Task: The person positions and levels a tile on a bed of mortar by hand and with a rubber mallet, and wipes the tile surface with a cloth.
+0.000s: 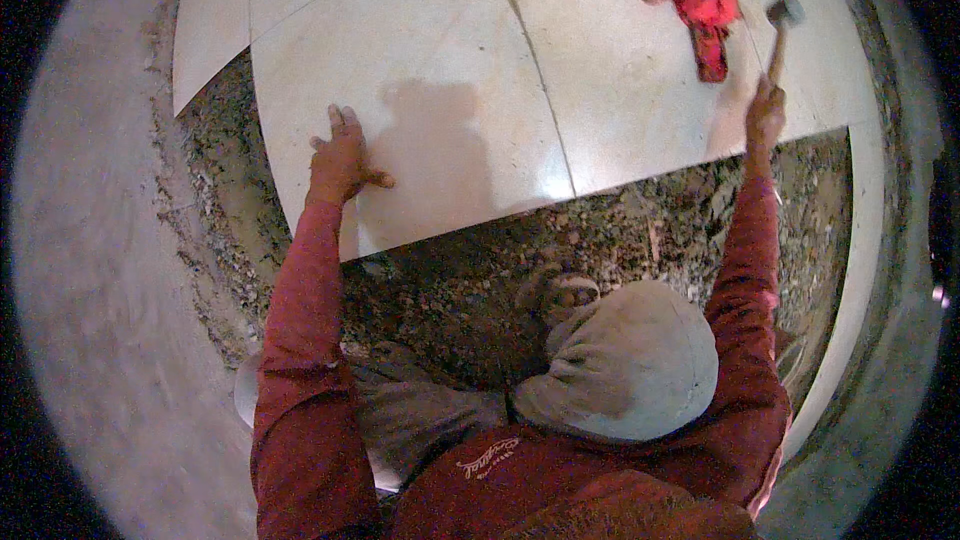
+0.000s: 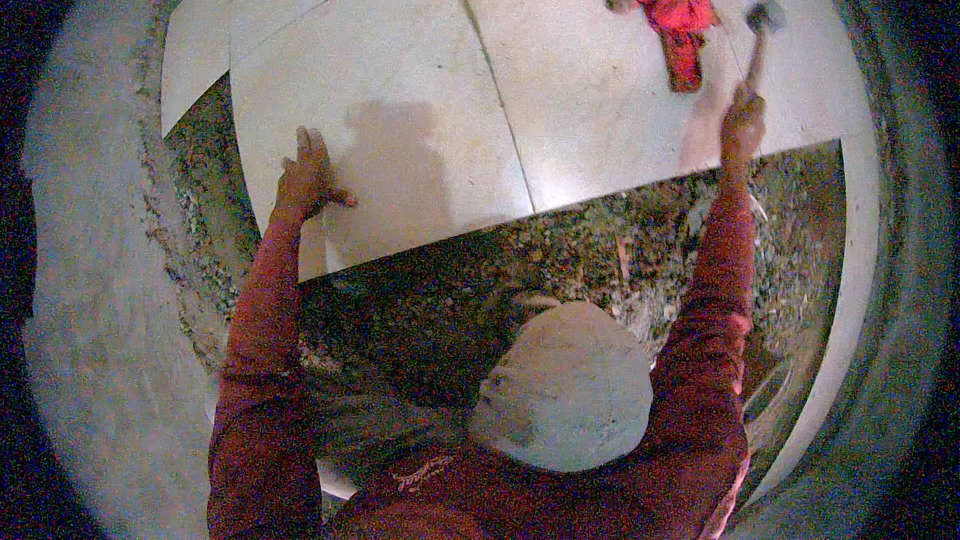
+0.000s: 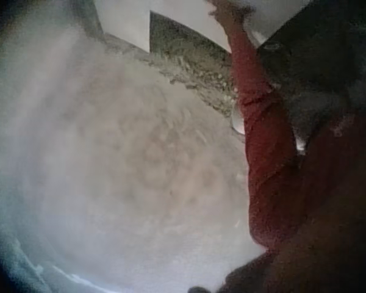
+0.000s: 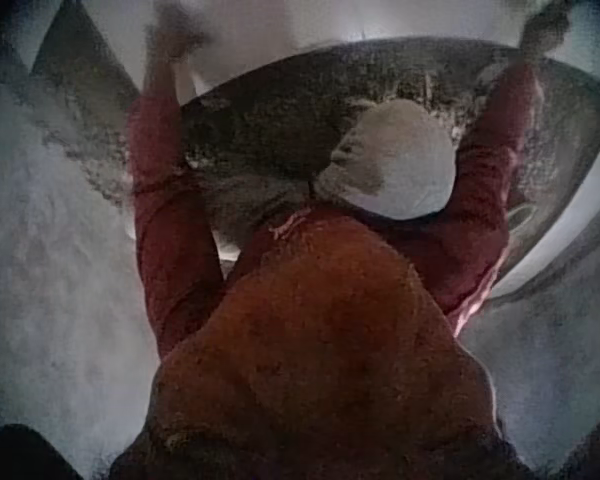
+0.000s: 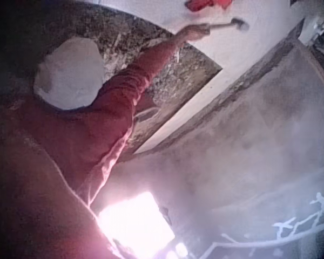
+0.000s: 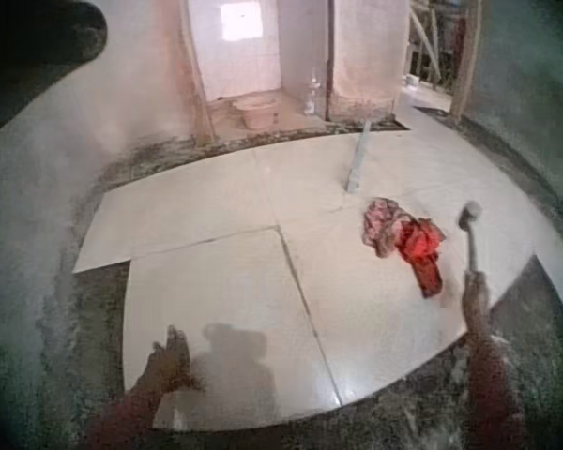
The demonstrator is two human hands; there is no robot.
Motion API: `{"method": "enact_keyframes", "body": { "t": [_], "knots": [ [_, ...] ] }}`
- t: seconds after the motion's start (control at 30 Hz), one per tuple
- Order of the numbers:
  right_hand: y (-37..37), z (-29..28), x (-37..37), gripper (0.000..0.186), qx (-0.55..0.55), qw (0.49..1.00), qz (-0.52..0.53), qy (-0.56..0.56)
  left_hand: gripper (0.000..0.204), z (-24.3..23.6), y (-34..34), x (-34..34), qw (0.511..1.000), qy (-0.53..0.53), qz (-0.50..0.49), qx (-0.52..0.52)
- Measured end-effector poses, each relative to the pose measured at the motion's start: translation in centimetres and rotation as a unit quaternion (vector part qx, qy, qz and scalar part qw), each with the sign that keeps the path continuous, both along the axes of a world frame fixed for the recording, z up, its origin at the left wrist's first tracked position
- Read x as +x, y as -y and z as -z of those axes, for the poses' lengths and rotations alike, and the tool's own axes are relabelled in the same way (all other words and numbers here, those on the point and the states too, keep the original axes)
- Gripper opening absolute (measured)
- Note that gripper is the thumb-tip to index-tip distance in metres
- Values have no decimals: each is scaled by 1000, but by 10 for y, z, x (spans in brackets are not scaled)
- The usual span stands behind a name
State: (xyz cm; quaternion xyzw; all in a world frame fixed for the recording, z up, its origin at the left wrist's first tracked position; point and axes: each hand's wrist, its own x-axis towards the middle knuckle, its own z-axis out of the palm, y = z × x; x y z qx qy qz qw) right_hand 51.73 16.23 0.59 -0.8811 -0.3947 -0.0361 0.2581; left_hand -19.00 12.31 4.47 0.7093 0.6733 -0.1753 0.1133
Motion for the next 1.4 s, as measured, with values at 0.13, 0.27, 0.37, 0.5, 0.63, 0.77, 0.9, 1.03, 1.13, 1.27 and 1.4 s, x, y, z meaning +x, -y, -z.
{"method": "enact_keyframes", "body": {
  "t": [0.13, 0.27, 0.37, 0.5, 0.63, 0.77, 0.9, 1.03, 1.13, 1.27, 1.4],
  "knots": [
    [-2, -2, 162, 58, -146, 978, 28, 144, 148, 27, -19, 29, 997, 60, 36, 28],
    [-97, 9, 39, 51, -210, 890, -223, 337, 148, -24, -1, 13, 999, -35, -2, -18],
    [-179, -14, 56, 53, -27, 770, -405, 493, 148, -11, -11, 25, 1000, 1, 23, 22],
    [-221, -10, -87, 49, -153, 882, -398, 200, 146, -23, -4, 16, 1000, -16, 3, -6],
    [-238, -60, -173, 45, -84, 887, -446, 88, 144, -22, -6, 22, 1000, -13, 3, -11],
    [-242, -119, -285, 46, 98, 781, -615, 43, 142, -20, -14, 29, 1000, 0, 14, 7],
    [-284, -110, -468, 46, 68, 741, -666, -56, 142, -28, -5, 18, 1000, -7, -3, -8],
    [-270, -69, -647, 41, 138, 720, -676, 78, 141, -21, -11, 25, 1000, -1, 14, 1],
    [-247, -28, -716, 37, -1, 769, -620, 154, 142, -5, -11, 24, 999, -2, 29, 14],
    [-278, 18, -683, 43, 59, 783, -607, 122, 142, 6, -15, 24, 998, 15, 48, 32],
    [-263, 0, -626, 53, 75, 796, -585, 139, 140, -31, 0, 12, 999, 16, -27, -23]
  ]
}}
